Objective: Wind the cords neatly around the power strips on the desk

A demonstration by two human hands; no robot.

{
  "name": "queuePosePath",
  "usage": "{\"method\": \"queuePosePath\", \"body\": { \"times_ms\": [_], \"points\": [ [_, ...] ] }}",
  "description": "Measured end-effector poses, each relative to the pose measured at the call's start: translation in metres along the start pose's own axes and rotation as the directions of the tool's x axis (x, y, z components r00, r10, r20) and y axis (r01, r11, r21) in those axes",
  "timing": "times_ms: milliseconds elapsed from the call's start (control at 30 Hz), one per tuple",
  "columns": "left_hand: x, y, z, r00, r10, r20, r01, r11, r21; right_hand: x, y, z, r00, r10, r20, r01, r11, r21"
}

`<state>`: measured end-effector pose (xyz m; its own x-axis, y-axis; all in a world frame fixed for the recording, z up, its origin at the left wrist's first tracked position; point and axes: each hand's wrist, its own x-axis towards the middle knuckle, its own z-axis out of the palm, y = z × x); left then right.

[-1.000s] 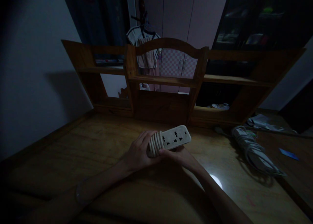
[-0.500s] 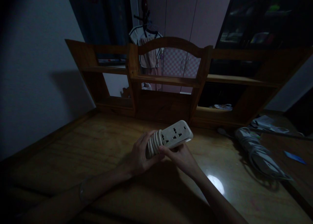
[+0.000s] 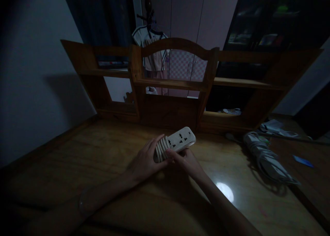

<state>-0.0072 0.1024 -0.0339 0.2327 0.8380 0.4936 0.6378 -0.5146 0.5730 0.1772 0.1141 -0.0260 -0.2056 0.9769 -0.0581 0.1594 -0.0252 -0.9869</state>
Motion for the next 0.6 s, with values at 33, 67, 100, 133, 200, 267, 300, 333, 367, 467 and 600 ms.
{"method": "queuePosePath", "body": {
  "times_ms": [33, 67, 100, 133, 200, 267, 300, 333, 367, 467, 600],
  "points": [
    [0.000, -0.002, 0.000, 1.000, -0.006, 0.008, 0.006, 1.000, 0.012, 0.001, 0.000, 0.001, 1.000, 0.000, 0.000, 0.000, 1.000, -0.003],
    [0.001, -0.003, 0.001, 1.000, -0.011, 0.014, 0.011, 1.000, 0.022, 0.002, 0.000, 0.001, 1.000, -0.001, 0.001, 0.001, 1.000, -0.010],
    [0.001, -0.004, 0.002, 1.000, -0.017, 0.022, 0.017, 0.999, 0.030, 0.003, 0.001, 0.001, 1.000, -0.003, 0.002, 0.003, 1.000, -0.020],
    [0.001, -0.005, 0.003, 0.999, -0.022, 0.024, 0.021, 0.999, 0.035, 0.005, 0.002, 0.001, 1.000, -0.004, 0.003, 0.004, 0.999, -0.034],
    [0.001, -0.005, 0.007, 0.999, -0.037, 0.028, 0.036, 0.999, 0.030, 0.007, 0.004, -0.004, 1.000, -0.018, 0.005, 0.018, 0.998, -0.066],
    [0.000, -0.003, 0.012, 0.997, -0.054, 0.058, 0.055, 0.998, -0.010, 0.008, 0.006, -0.016, 1.000, -0.030, -0.001, 0.029, 0.993, -0.113],
    [0.000, 0.000, 0.015, 0.994, -0.059, 0.089, 0.063, 0.997, -0.047, 0.008, 0.006, -0.025, 1.000, -0.027, -0.004, 0.026, 0.989, -0.146],
    [0.000, 0.003, 0.019, 0.990, -0.058, 0.131, 0.071, 0.993, -0.094, 0.007, 0.006, -0.035, 1.000, -0.018, -0.004, 0.017, 0.983, -0.181],
    [0.000, 0.006, 0.024, 0.982, -0.047, 0.182, 0.075, 0.986, -0.146, 0.007, 0.006, -0.048, 1.000, -0.005, 0.000, 0.005, 0.976, -0.218],
    [0.006, 0.025, 0.046, 0.948, 0.005, 0.317, 0.093, 0.951, -0.294, 0.006, 0.004, -0.096, 0.999, 0.047, 0.024, -0.038, 0.952, -0.305],
    [0.027, 0.060, 0.096, 0.936, -0.066, 0.346, 0.208, 0.895, -0.394, 0.003, 0.000, -0.160, 0.995, 0.091, 0.035, -0.070, 0.916, -0.395]
  ]
}}
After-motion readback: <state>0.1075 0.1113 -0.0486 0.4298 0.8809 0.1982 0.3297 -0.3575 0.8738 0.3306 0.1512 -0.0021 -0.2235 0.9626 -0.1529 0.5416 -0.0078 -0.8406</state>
